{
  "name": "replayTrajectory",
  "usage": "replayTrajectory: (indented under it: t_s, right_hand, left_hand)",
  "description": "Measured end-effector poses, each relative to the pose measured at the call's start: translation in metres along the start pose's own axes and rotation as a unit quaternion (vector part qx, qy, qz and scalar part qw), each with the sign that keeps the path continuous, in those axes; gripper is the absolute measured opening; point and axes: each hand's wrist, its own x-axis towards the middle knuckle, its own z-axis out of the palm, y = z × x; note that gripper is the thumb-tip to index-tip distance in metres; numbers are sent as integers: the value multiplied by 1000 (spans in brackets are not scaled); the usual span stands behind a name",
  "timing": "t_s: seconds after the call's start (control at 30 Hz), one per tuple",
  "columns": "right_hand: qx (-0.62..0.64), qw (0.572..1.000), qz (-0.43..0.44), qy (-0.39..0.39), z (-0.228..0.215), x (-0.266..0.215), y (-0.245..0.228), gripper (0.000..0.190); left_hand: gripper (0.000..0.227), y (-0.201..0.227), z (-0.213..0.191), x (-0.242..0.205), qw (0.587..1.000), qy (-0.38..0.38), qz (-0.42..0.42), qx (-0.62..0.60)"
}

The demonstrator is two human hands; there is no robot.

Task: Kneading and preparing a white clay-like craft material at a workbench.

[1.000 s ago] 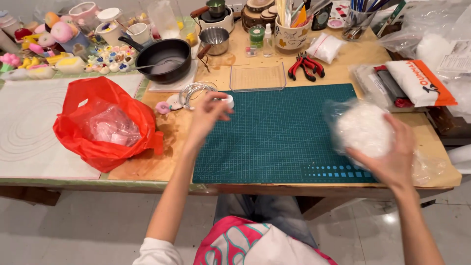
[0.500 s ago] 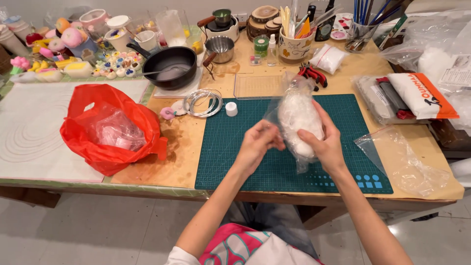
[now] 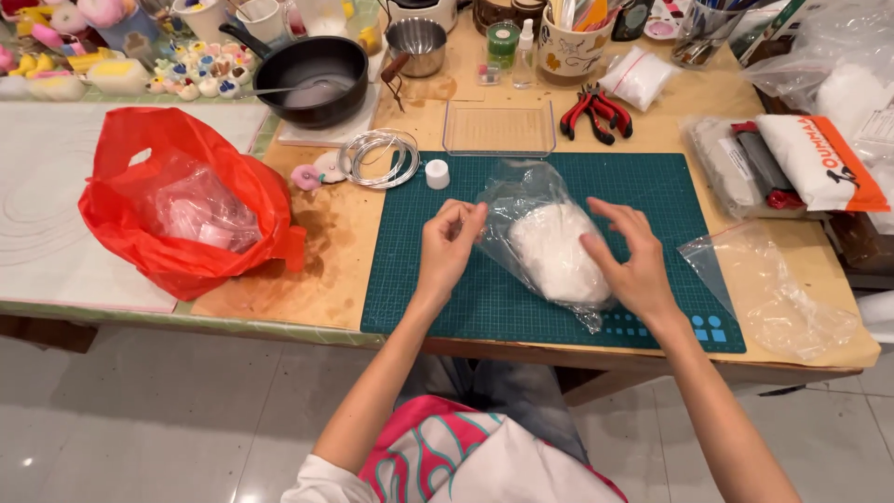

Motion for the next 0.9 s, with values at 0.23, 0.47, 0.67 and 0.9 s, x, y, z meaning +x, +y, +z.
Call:
replayTrajectory:
  t_s: [0.23,0.47,0.67,0.9]
  right_hand:
    - [-98,990,-60,-79,4,4,-20,79]
    - [-210,961,48,-172,-4,-35,25,141]
    - [-155,971,92,-160,-11,-36,24,108]
    - [117,986,101,-69,2,-28,31,70]
  left_hand:
    - [17,65,-3,17,977,-18,178,116]
    - [29,86,-9,45,909,-256,-7,327]
    - [31,61,32,79,857,-368,82,352]
    - [56,19,22,65,870,-358,75,331]
